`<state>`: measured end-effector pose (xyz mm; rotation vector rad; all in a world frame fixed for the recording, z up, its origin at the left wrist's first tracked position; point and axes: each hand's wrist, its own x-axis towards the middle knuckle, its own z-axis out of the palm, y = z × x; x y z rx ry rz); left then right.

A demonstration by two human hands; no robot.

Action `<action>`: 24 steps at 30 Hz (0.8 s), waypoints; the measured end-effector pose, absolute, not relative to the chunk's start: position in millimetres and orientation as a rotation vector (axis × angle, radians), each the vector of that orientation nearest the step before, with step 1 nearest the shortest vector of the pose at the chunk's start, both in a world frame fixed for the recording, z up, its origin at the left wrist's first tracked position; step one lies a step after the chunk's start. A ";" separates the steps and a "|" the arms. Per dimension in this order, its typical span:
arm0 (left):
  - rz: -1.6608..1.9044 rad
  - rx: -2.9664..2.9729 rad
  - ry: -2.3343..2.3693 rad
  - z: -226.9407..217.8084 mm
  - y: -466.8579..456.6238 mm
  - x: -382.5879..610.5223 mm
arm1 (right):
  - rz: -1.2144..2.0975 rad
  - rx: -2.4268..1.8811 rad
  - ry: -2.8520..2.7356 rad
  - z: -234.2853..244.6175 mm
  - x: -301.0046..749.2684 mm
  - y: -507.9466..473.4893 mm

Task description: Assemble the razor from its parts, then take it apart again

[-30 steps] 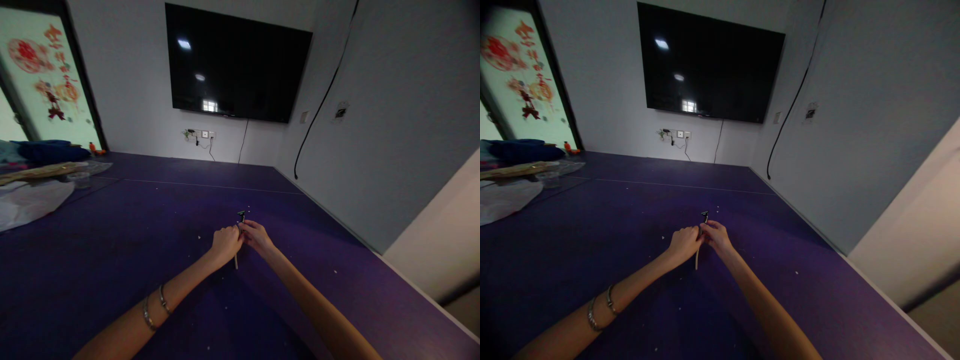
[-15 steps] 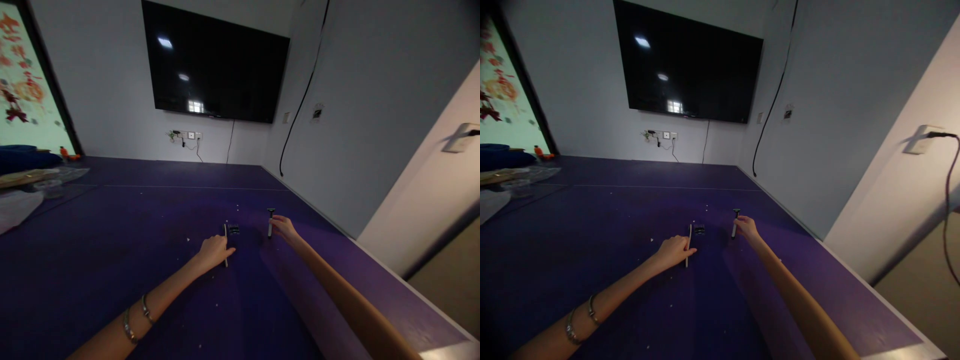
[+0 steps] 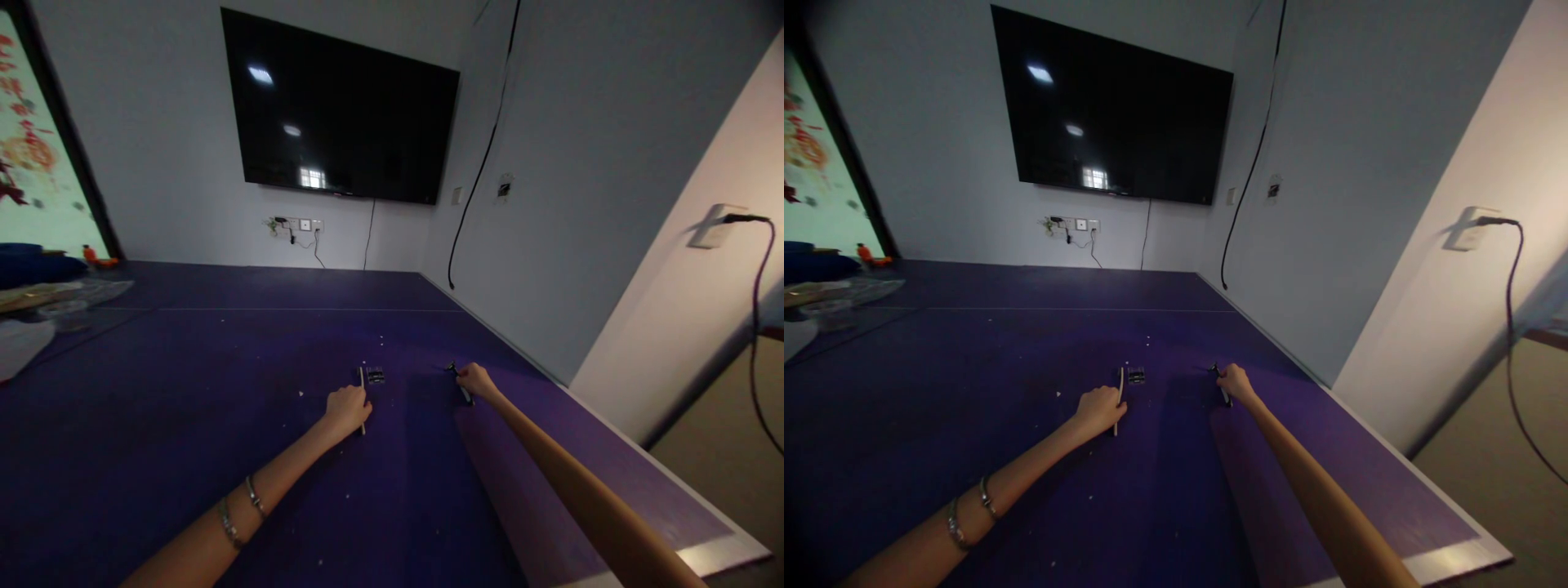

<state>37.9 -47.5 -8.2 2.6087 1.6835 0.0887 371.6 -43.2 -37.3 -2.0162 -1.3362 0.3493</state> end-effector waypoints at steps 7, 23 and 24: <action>0.138 2.624 1.660 -11.7 -47.1 34.6 | 0.226 -1.960 -1.413 -25.7 366.1 -53.1; 0.427 2.763 1.541 19.8 -93.9 64.8 | 1.351 -1.177 -0.941 9.0 206.7 -78.7; 0.435 2.769 1.532 19.5 -94.9 65.8 | 1.346 -1.173 -0.937 10.7 203.3 -81.1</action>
